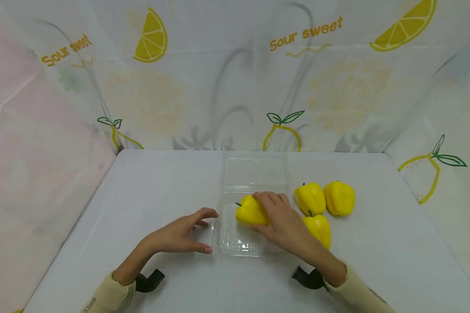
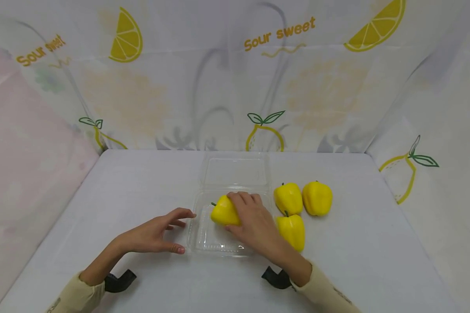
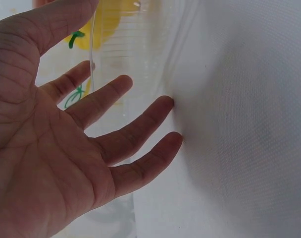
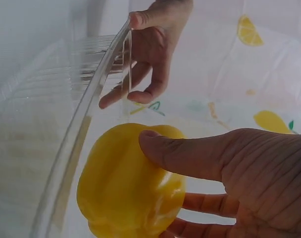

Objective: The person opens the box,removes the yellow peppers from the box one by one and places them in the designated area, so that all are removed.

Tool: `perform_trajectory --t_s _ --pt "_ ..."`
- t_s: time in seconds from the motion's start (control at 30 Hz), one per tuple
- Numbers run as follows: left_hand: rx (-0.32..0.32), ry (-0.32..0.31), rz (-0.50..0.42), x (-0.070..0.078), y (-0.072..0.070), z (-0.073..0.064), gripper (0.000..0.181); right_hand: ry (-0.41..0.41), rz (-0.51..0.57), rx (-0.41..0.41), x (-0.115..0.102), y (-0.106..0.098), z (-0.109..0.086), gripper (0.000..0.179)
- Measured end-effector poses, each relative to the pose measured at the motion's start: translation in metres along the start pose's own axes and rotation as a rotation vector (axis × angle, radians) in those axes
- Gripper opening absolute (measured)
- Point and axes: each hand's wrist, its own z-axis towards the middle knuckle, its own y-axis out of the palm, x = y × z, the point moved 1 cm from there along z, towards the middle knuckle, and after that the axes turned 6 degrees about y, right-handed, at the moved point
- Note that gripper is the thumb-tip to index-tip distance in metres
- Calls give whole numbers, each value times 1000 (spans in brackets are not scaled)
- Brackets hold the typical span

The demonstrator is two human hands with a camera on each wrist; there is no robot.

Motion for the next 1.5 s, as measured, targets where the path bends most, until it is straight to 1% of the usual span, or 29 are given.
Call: perform_trajectory --t_s 0.13,0.3,0.43,0.7,0.93,1.23,1.5 --pt "-1 -7 -3 0 0 0 85 3 4 14 4 -7 -3 69" --pt "1 -7 -1 1 0 0 85 13 27 9 10 -14 -4 69" --pt "3 -10 -7 1 -1 0 84 4 28 8 15 -19 -6 71" --pt "0 6 -15 1 -1 1 83 11 43 6 24 -26 -10 71" --pt "2 -23 -28 1 1 1 84 5 47 24 32 -33 -13 73" --pt "0 -27 -35 2 1 0 84 39 43 4 41 -40 -18 73" --pt "3 -5 -26 1 1 0 84 38 40 22 48 -48 -21 75"
